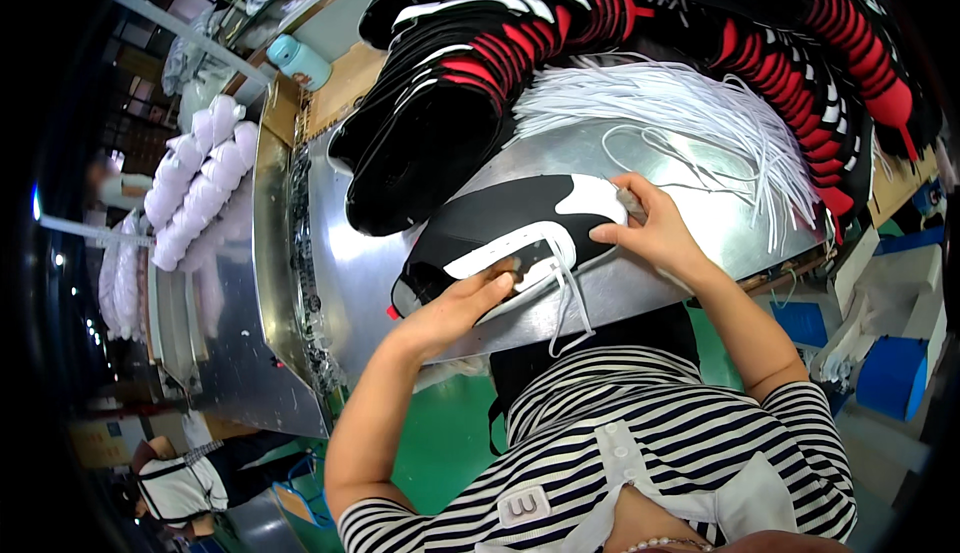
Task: The person laces shoe uppers by threading a white shoelace through the eyelets using a small tool and tying the ends.
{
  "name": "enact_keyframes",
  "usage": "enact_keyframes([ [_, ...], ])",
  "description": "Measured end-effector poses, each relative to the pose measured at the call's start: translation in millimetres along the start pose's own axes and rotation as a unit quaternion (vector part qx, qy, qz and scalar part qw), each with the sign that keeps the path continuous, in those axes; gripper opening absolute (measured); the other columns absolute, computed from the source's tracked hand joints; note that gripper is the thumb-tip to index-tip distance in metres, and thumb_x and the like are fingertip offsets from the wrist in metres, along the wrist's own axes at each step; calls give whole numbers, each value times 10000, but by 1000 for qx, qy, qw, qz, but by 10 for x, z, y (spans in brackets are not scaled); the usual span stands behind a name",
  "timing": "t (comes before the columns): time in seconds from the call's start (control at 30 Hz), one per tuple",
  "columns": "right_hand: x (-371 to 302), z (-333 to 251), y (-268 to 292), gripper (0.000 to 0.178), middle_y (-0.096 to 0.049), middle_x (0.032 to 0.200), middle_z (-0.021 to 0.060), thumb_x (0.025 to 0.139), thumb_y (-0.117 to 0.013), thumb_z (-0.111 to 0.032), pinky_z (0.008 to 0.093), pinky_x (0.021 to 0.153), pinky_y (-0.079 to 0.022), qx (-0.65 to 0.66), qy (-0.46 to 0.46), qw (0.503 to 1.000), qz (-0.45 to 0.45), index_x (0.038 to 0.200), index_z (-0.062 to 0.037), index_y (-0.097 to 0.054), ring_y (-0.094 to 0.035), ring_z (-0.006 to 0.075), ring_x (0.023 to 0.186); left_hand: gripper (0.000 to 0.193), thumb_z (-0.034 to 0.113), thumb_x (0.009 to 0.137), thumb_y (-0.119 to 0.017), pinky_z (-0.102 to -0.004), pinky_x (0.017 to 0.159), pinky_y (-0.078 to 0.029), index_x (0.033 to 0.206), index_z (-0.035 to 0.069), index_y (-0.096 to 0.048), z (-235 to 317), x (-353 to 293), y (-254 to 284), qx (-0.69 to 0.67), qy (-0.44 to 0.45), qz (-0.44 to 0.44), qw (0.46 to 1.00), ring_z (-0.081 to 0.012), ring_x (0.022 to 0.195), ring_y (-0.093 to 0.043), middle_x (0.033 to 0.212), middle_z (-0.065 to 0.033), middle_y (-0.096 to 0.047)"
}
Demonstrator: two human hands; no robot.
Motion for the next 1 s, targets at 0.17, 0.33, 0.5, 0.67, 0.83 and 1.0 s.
enact_keyframes([
  [0.17, -112, 32, -87, 501, -645, 852, 15, 721, -839, -222, 239, 626, -446, 17, 4, 1000, 23, 1111, -33, -585, -544, 65, 704, 422, 421, 972, -582, -252, 890, -407, 1161, 53, -669, 23, 221, -168, 9, 143, 10, 990, -103, 983, -537, 1068, -21, -641],
  [0.33, -154, 79, -23, 507, -651, 849, 58, 744, -820, -283, 269, 639, -462, -50, -12, 998, 39, 1105, -18, -584, -562, 107, 699, 222, 282, 895, -710, -228, 732, -438, 980, 77, -706, -95, 360, -172, -89, 154, 29, 984, -81, 803, -561, 879, 12, -656],
  [0.5, -124, 329, 14, 500, -656, 843, 73, 757, -803, -341, 287, 652, -470, -3, -41, 999, 20, 1070, -6, -603, -583, 130, 718, 118, 37, 843, -701, -269, 774, -464, 959, 33, -682, 106, 366, 279, -43, -40, 232, 971, -130, 834, -583, 899, -26, -663],
  [0.67, -160, 434, -10, 400, -652, 942, 66, 804, -778, -216, 259, 736, -490, 26, -70, 997, -11, 1085, 2, -596, -605, 115, 832, 131, 81, 848, -724, -285, 868, -459, 958, 19, -688, 182, 315, 45, -19, -3, 147, 989, -142, 906, -594, 976, -39, -665],
  [0.83, -162, 504, 4, 410, -659, 954, 79, 794, -782, -214, 264, 752, -498, 51, -85, 995, -4, 1090, 1, -596, -619, 132, 842, 110, 120, 835, -751, -266, 780, -495, 875, 29, -703, 101, 367, -105, -92, 60, 84, 990, -133, 814, -617, 869, -34, -683],
  [1.0, -210, 566, 49, 434, -664, 942, 88, 789, -787, -242, 283, 761, -504, 49, -84, 995, 5, 1096, -1, -599, -625, 146, 834, 143, 166, 819, -773, -263, 796, -470, 882, 52, -714, 54, 366, -204, -121, 113, 65, 984, -136, 819, -607, 880, -20, -686],
])
Point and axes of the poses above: each hand's wrist, its own x-axis towards the middle knuckle, its own y-axis out of the back of the hand, z = x × y, the point moved 9 cm from there along x, towards the middle knuckle
